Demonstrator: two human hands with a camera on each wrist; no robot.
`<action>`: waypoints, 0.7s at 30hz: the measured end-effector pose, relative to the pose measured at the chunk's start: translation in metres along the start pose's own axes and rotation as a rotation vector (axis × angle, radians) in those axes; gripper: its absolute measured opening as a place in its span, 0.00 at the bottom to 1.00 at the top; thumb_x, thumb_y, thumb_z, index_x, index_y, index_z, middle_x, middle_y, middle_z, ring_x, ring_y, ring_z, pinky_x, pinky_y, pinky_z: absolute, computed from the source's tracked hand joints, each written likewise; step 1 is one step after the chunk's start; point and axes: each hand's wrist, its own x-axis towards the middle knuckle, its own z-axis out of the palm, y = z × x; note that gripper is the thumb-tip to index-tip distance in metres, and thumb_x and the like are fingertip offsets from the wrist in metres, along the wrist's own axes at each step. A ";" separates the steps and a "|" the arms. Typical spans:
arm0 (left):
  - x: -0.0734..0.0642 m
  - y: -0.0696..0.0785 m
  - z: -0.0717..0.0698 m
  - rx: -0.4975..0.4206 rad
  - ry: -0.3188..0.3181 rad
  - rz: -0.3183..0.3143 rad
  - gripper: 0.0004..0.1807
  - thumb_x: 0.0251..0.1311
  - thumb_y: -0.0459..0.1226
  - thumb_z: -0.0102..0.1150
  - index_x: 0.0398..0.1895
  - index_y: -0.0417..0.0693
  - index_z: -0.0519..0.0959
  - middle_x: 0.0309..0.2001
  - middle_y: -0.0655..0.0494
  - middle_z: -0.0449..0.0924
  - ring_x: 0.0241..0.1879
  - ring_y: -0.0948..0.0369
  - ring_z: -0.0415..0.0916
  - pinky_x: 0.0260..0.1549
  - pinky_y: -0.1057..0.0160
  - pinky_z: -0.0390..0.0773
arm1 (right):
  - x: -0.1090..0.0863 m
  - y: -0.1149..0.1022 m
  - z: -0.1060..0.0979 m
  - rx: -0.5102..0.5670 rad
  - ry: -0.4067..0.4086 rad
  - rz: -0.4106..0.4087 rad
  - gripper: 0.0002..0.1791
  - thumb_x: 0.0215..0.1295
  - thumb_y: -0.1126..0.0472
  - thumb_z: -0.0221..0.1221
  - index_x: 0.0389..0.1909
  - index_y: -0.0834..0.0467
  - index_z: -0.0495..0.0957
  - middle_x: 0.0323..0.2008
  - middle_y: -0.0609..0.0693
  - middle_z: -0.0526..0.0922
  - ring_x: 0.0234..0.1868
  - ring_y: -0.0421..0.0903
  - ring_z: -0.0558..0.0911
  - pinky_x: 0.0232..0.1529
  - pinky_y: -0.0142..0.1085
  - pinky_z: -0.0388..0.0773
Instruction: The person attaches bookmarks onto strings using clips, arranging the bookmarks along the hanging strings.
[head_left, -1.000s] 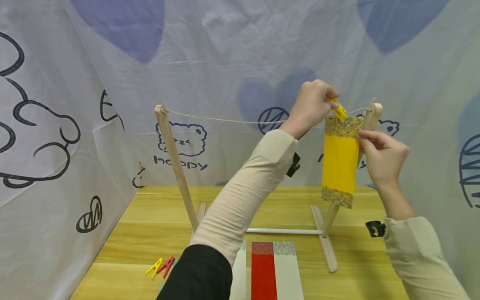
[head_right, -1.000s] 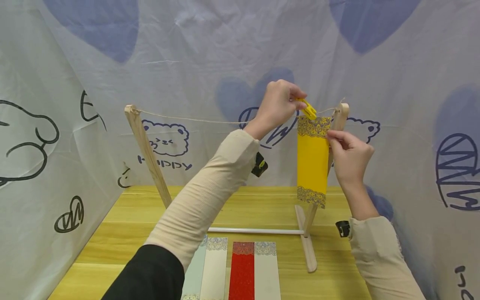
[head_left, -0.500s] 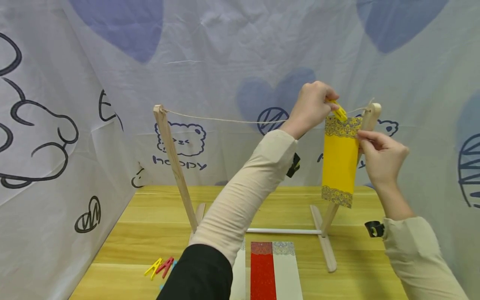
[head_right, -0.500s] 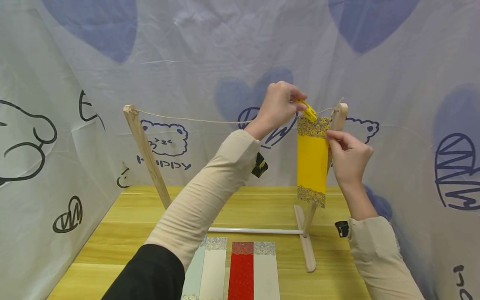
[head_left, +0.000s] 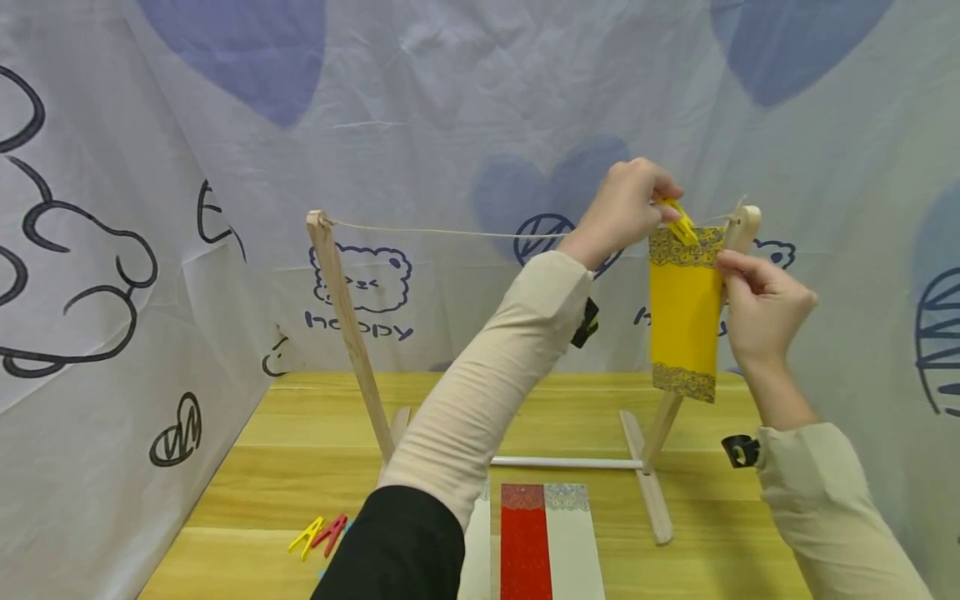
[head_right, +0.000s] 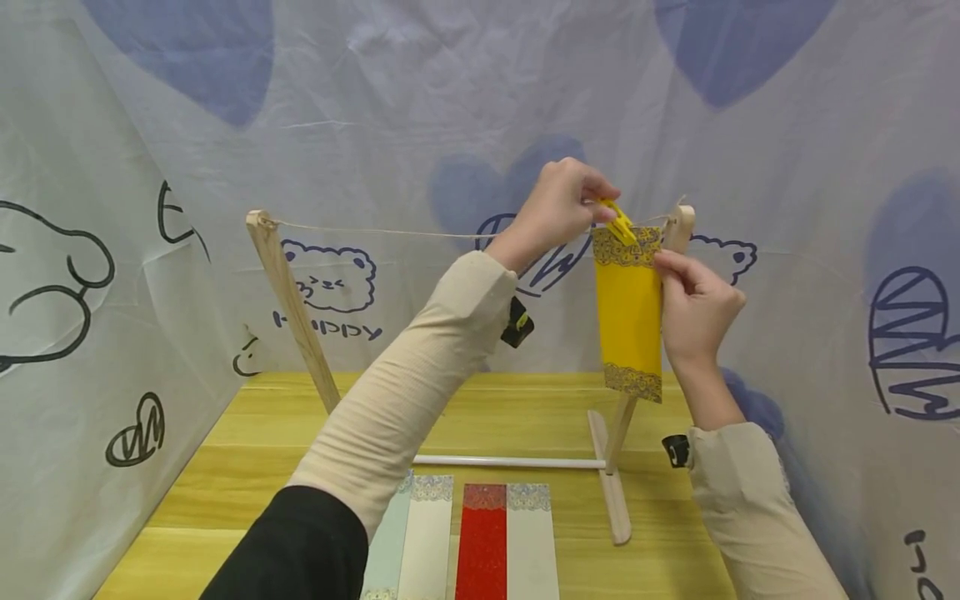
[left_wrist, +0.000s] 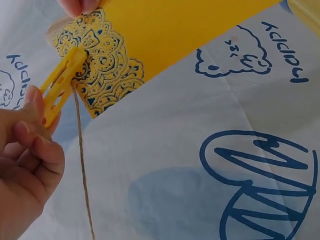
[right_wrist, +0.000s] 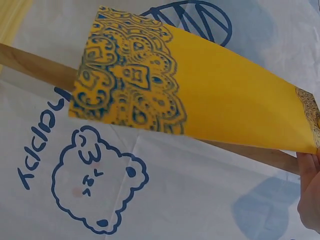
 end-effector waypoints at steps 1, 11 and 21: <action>0.001 0.000 -0.001 -0.002 -0.019 0.003 0.16 0.54 0.34 0.58 0.48 0.46 0.77 0.47 0.58 0.77 0.44 0.67 0.73 0.38 0.80 0.69 | 0.000 0.000 0.001 -0.002 0.012 -0.002 0.08 0.56 0.68 0.59 0.27 0.71 0.81 0.28 0.60 0.82 0.23 0.26 0.76 0.25 0.18 0.71; 0.001 0.001 -0.006 -0.008 -0.118 -0.001 0.21 0.57 0.36 0.55 0.55 0.47 0.72 0.53 0.58 0.72 0.51 0.67 0.68 0.42 0.80 0.67 | 0.001 -0.003 0.006 0.073 0.072 0.057 0.06 0.54 0.69 0.60 0.26 0.70 0.81 0.28 0.54 0.83 0.21 0.31 0.77 0.23 0.19 0.71; 0.001 -0.006 0.003 -0.115 -0.091 -0.048 0.24 0.62 0.41 0.48 0.63 0.55 0.63 0.58 0.62 0.66 0.18 0.61 0.71 0.22 0.73 0.73 | -0.003 0.002 0.006 0.099 0.016 0.027 0.05 0.54 0.72 0.59 0.29 0.72 0.80 0.29 0.56 0.82 0.26 0.32 0.79 0.28 0.21 0.74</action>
